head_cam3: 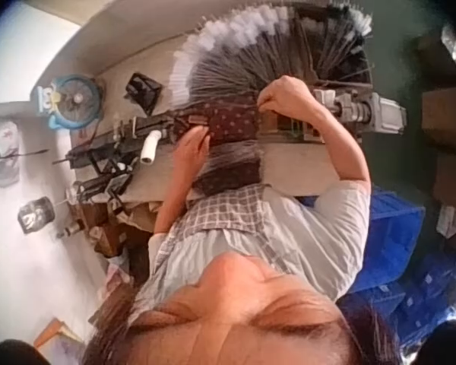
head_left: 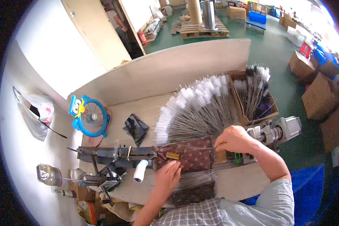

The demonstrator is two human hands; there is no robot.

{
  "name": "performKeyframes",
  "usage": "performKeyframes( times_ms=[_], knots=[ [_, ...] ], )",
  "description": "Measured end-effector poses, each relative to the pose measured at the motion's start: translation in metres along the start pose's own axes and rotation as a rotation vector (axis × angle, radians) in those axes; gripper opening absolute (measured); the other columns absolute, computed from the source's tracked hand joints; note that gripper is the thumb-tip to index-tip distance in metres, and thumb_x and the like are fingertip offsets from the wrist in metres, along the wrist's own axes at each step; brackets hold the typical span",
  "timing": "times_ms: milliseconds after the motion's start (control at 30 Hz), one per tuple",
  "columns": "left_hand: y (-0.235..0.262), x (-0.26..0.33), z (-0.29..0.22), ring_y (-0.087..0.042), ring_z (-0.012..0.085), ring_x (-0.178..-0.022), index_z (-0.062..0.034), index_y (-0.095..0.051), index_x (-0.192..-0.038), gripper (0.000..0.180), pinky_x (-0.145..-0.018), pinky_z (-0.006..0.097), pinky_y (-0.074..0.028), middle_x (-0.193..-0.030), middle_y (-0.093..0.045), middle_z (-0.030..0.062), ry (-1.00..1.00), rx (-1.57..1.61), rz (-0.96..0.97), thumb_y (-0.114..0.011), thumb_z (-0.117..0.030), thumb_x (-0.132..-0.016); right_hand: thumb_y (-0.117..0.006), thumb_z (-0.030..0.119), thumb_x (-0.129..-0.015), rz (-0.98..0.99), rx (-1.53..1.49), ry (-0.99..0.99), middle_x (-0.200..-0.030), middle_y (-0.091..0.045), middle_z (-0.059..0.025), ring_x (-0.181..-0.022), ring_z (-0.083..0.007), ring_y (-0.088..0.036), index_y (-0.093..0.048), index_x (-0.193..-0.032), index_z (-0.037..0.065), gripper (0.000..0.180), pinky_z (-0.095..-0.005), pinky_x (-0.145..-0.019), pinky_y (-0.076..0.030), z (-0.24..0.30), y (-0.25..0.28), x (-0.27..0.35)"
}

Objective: Assembling fine filament bundles into a metal fixture to create brushes.

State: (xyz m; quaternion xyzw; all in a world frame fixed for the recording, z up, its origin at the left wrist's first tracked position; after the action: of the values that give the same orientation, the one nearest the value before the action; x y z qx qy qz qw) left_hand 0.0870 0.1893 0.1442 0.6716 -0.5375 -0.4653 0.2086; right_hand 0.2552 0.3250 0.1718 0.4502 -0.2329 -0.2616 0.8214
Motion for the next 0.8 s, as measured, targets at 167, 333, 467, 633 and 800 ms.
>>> performKeyframes(
  times_ms=[167, 333, 467, 633, 800],
  knots=[
    [0.014, 0.041, 0.031, -0.064, 0.0213, -0.080, -0.0021, -0.066, -0.098, 0.019, -0.072, 0.030, -0.051, -0.091, -0.065, 0.0125, 0.317, 0.178, -0.053, -0.062, -0.012, -0.082, -0.066, 0.031, -0.072, -0.152, -0.112, 0.296, -0.074, -0.065, -0.0019, -0.078, -0.0225, -0.059, -0.070, -0.078, 0.017, 0.017, -0.0362, -0.071, -0.048, 0.053, 0.007, -0.020],
    [0.007, 0.054, 0.057, -0.064, 0.0148, -0.077, 0.0013, -0.065, -0.099, 0.021, -0.070, 0.027, -0.050, -0.091, -0.066, 0.0110, 0.674, 0.559, -0.015, -0.062, -0.014, -0.084, -0.065, 0.026, -0.071, -0.363, -0.231, 0.467, -0.073, -0.064, -0.0023, -0.079, -0.0236, -0.058, -0.069, -0.076, 0.014, 0.014, -0.0367, -0.071, -0.049, 0.115, -0.031, -0.067],
    [0.003, 0.082, 0.094, -0.062, 0.0143, -0.073, 0.0020, -0.064, -0.097, 0.023, -0.064, 0.027, -0.050, -0.089, -0.065, 0.0108, 0.895, 1.007, -0.174, -0.060, -0.018, -0.087, -0.062, 0.021, -0.071, -0.384, -0.145, 0.365, -0.073, -0.062, -0.0034, -0.083, -0.0251, -0.056, -0.066, -0.072, 0.011, 0.010, -0.0385, -0.070, -0.049, 0.132, -0.059, -0.092],
    [-0.007, 0.065, 0.096, -0.061, 0.0139, -0.067, 0.0015, -0.064, -0.093, 0.026, -0.060, 0.026, -0.049, -0.086, -0.065, 0.0090, 0.873, 1.734, -0.288, -0.058, -0.023, -0.088, -0.061, 0.018, -0.070, -0.345, -0.019, 0.288, -0.073, -0.063, -0.0018, -0.080, -0.0228, -0.056, -0.067, -0.074, 0.012, 0.009, -0.0353, -0.072, -0.048, 0.137, -0.070, -0.098],
    [-0.020, 0.049, 0.114, -0.051, 0.0069, -0.056, 0.0029, -0.065, -0.067, 0.040, -0.055, 0.026, -0.044, -0.058, -0.060, 0.0037, 0.775, 0.416, 0.047, -0.068, -0.035, -0.078, -0.061, 0.019, -0.070, -0.414, -0.014, 0.310, -0.069, -0.061, -0.0020, -0.074, -0.0244, -0.056, -0.067, -0.072, 0.013, 0.008, -0.0363, -0.068, -0.047, 0.131, -0.066, -0.098]
  ],
)
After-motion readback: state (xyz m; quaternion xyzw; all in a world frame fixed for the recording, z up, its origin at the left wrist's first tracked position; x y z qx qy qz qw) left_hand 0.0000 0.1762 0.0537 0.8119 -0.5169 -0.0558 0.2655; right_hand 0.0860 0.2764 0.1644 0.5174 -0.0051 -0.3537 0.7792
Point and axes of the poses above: each hand's wrist, its own x-axis away from the middle knuckle, its own y-axis out of the back of the hand, z = x × y, the point moved 10 cm from there along -x, towards the middle knuckle
